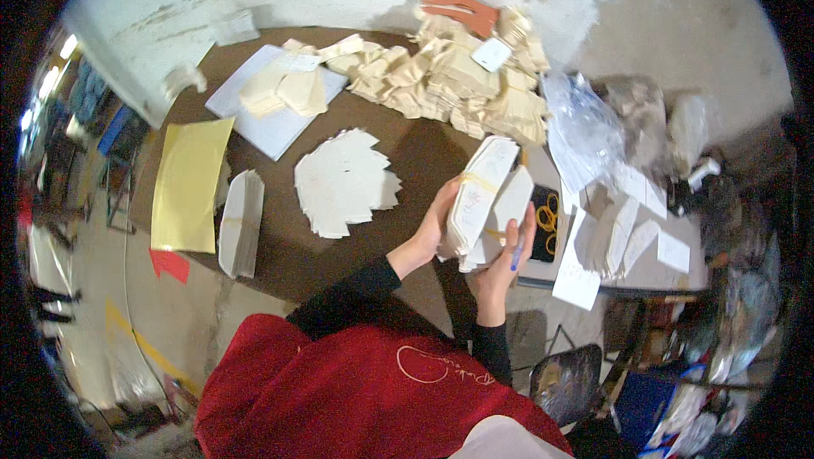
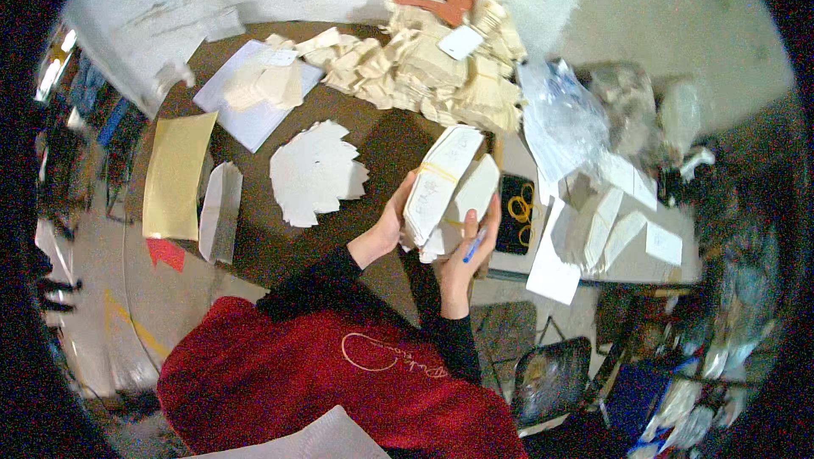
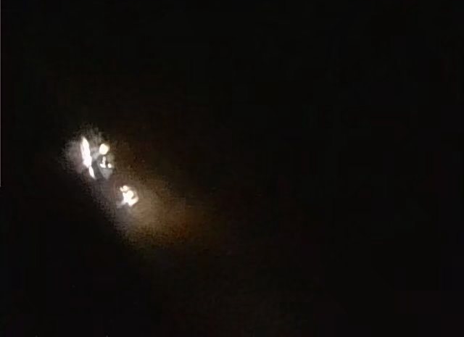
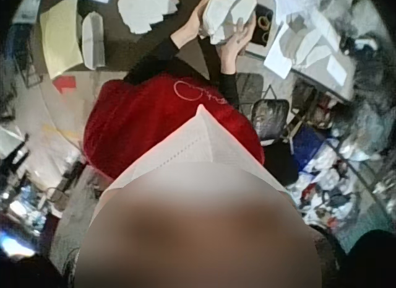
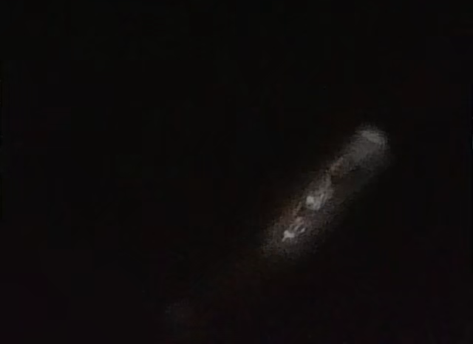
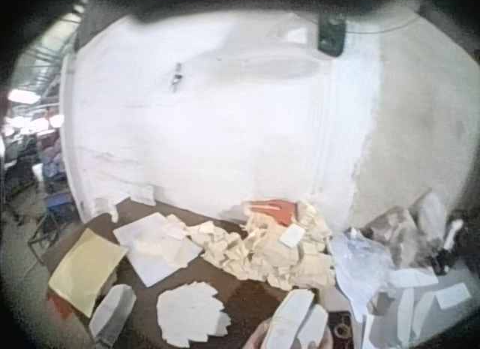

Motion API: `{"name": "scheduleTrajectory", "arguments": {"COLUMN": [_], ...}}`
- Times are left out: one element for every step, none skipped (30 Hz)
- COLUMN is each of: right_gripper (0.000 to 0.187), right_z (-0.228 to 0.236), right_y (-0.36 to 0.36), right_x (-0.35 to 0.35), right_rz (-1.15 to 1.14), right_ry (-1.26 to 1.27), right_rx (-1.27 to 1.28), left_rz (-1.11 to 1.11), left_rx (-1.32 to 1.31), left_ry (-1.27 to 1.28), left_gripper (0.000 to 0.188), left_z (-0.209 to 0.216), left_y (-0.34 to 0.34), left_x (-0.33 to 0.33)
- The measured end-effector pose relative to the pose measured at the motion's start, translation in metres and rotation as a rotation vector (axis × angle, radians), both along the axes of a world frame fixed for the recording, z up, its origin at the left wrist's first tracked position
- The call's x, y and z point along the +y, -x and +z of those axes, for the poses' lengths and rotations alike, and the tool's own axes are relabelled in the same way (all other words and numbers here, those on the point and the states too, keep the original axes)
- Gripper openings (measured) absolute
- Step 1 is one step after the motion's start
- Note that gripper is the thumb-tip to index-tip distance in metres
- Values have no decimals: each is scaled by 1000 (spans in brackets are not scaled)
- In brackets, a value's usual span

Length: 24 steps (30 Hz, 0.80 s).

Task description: The person stacks white paper pieces on a table, aligns them, and bundles them with rubber bands. The person then writes on the bundles with a pen and hands them to a coworker.

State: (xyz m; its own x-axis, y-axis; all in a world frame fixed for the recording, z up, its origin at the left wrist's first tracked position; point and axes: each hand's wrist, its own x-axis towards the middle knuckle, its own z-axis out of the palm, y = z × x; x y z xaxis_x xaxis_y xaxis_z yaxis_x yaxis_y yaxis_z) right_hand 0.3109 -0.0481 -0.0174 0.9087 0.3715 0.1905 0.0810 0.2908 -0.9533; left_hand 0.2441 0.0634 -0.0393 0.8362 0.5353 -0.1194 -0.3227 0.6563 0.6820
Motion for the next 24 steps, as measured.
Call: {"name": "scheduleTrajectory", "arguments": {"right_gripper": [61, 58, 57, 56, 56, 56, 53, 51, 51, 52, 52, 52, 51, 51, 51, 51, 49, 48, 47, 46, 42, 41, 41, 40], "right_z": [2, 3, 2, 1, -1, -3, -4, -5, -6, -5, -4, -2, -1, 2, 5, 7, 9, 11, 12, 11, 10, 7, 4, -1], "right_y": [-5, -13, -18, -23, -25, -26, -28, -26, -25, -23, -20, -17, -14, -12, -9, -8, -8, -7, -9, -9, -12, -12, -15, -15], "right_x": [2, 8, 13, 18, 21, 24, 24, 22, 22, 20, 18, 16, 15, 15, 14, 13, 12, 11, 10, 8, 8, 7, 7, 4], "right_rz": [28, -35, -48, -43, 7, 83, 51, 81, 63, 87, 99, 89, 71, -1, -67, -131, -172, -202, -216, -214, -307, -333, -377, -423], "right_ry": [4, 130, 169, 177, 166, 174, 95, 52, 63, 70, 97, 107, 81, 118, 151, 181, 163, 155, 116, 57, 80, 85, 76, 32], "right_rx": [-44, -177, -151, -175, -95, 10, 206, 245, 255, 207, 180, 168, 159, 46, -56, -178, -198, -230, -207, -177, -263, -380, -430, -482], "left_rz": [14, 30, 64, 98, 80, 67, 59, 24, -2, 59, 188, 242, 294, 346, 396, 488, 608, 653, 762, 861, 920, 967, 983, 843], "left_rx": [-30, -34, 3, 465, 869, 883, 830, 734, 667, 644, 536, 452, 405, 359, 316, 305, 388, 594, 740, 855, 1084, 1151, 1384, 1457], "left_ry": [13, 53, -53, -646, -1076, -1090, -1154, -1111, -1098, -1129, -979, -820, -879, -943, -1008, -1122, -1289, -1524, -1610, -1393, -1435, -1267, -1269, -1082], "left_gripper": [59, 59, 57, 59, 60, 68, 73, 75, 60, 56, 52, 48, 46, 43, 41, 35, 31, 31, 32, 35, 40, 52, 66, 68], "left_z": [-1, -3, -6, -10, -12, -16, -18, -18, -17, -13, -7, 1, 11, 22, 34, 45, 55, 63, 70, 73, 74, 72, 67, 63], "left_y": [-6, -13, -21, -30, -39, -40, -44, -43, -40, -36, -25, -13, 4, 25, 48, 75, 106, 142, 179, 211, 244, 272, 293, 308], "left_x": [3, 7, 12, 20, 28, 31, 32, 31, 29, 28, 26, 24, 27, 31, 38, 48, 58, 74, 86, 92, 95, 93, 91, 88]}}
